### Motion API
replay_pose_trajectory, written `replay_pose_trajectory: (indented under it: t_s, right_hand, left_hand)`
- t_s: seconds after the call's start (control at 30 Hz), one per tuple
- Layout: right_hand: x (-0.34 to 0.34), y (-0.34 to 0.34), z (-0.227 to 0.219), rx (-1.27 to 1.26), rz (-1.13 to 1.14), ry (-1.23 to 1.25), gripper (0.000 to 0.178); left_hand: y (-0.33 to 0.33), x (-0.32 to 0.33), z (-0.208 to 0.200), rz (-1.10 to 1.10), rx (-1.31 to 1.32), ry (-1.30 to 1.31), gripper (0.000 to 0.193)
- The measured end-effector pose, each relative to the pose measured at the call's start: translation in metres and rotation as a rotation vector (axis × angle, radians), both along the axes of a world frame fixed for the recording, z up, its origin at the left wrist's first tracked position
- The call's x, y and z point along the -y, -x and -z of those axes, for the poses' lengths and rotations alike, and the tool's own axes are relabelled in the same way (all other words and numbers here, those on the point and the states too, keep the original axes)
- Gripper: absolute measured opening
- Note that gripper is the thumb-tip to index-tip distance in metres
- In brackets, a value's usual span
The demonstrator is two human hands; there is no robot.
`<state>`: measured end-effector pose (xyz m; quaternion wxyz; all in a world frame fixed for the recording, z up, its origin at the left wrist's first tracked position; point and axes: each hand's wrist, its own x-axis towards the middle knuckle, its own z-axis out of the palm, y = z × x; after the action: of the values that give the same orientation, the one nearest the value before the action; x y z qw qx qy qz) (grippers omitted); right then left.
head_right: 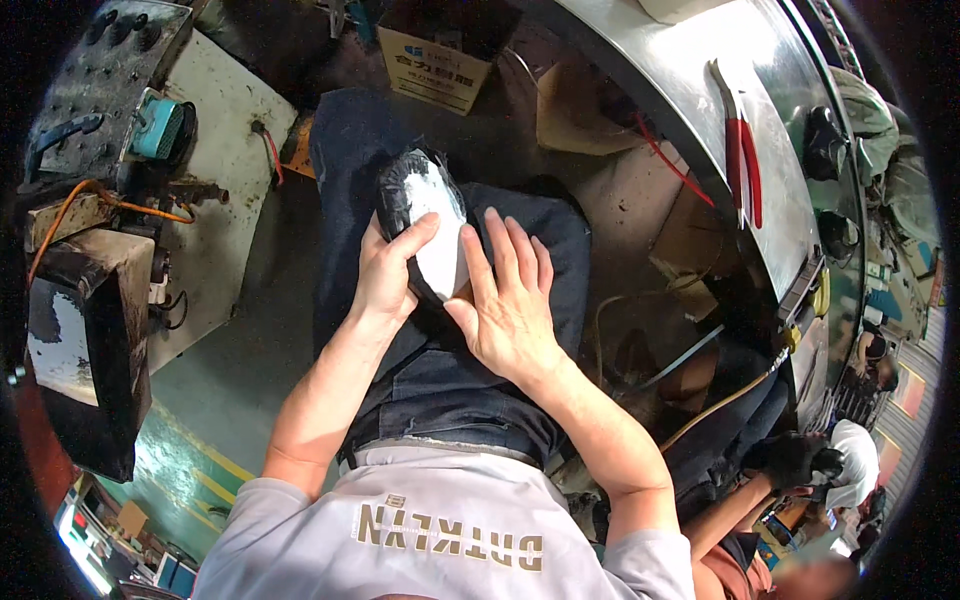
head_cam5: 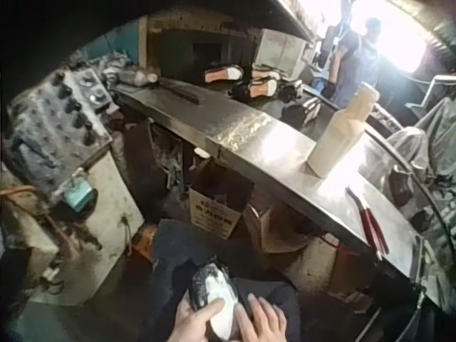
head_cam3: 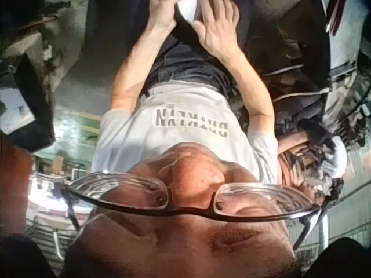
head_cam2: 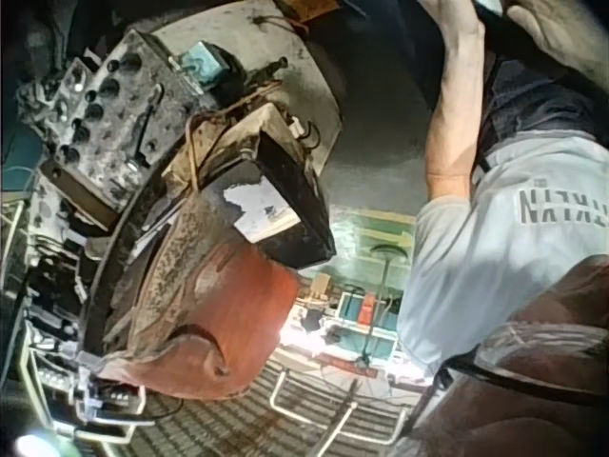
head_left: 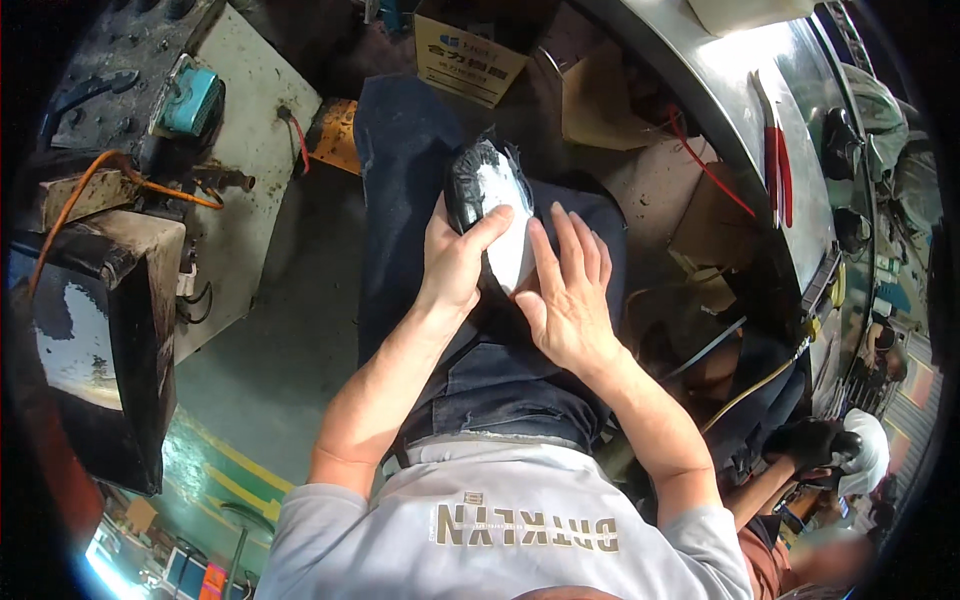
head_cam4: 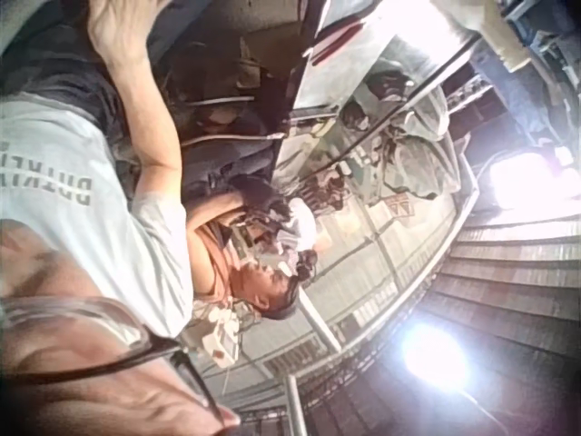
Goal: The person repairs the sole of a black shoe by applying glue, using pliers to press the sole, and using a pneumatic nail gun to secure it. The person handles multiple shoes on a metal workbench, repeatedly applying adhesive and fastening the sole to the shoe body.
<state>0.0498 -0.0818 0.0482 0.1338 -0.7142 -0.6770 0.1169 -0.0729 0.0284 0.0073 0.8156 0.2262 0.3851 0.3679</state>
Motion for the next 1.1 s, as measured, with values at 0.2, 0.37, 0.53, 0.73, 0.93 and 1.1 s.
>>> replay_pose_trajectory:
  t_s: [0.2,0.37,0.53,0.73,0.93,1.1]
  right_hand:
    - [-0.046,-0.005,-0.002,0.048,-0.001,-0.084,0.067]
    - [0.002,0.010,0.009,-0.107,-0.031,0.002,0.076]
    - [0.007,-0.016,-0.031,-0.104,0.018,0.018,0.063]
    - [-0.043,-0.138,-0.102,0.119,0.350,-0.649,0.052]
    - [-0.031,-0.231,-0.090,0.502,0.603,-0.273,0.062]
    - [-0.017,-0.214,-0.106,-0.123,0.722,-0.110,0.046]
  left_hand:
    - [0.004,0.005,0.001,-0.004,0.031,0.005,0.042]
    - [0.014,0.001,0.008,-0.037,0.034,0.074,0.047]
    - [0.015,0.001,0.007,-0.043,0.037,0.149,0.038]
    - [0.032,0.010,0.003,-0.180,0.108,0.035,0.039]
    - [0.035,0.026,0.013,-0.128,0.010,-0.018,0.039]
    - [0.047,0.020,0.014,-0.033,0.002,-0.223,0.053]
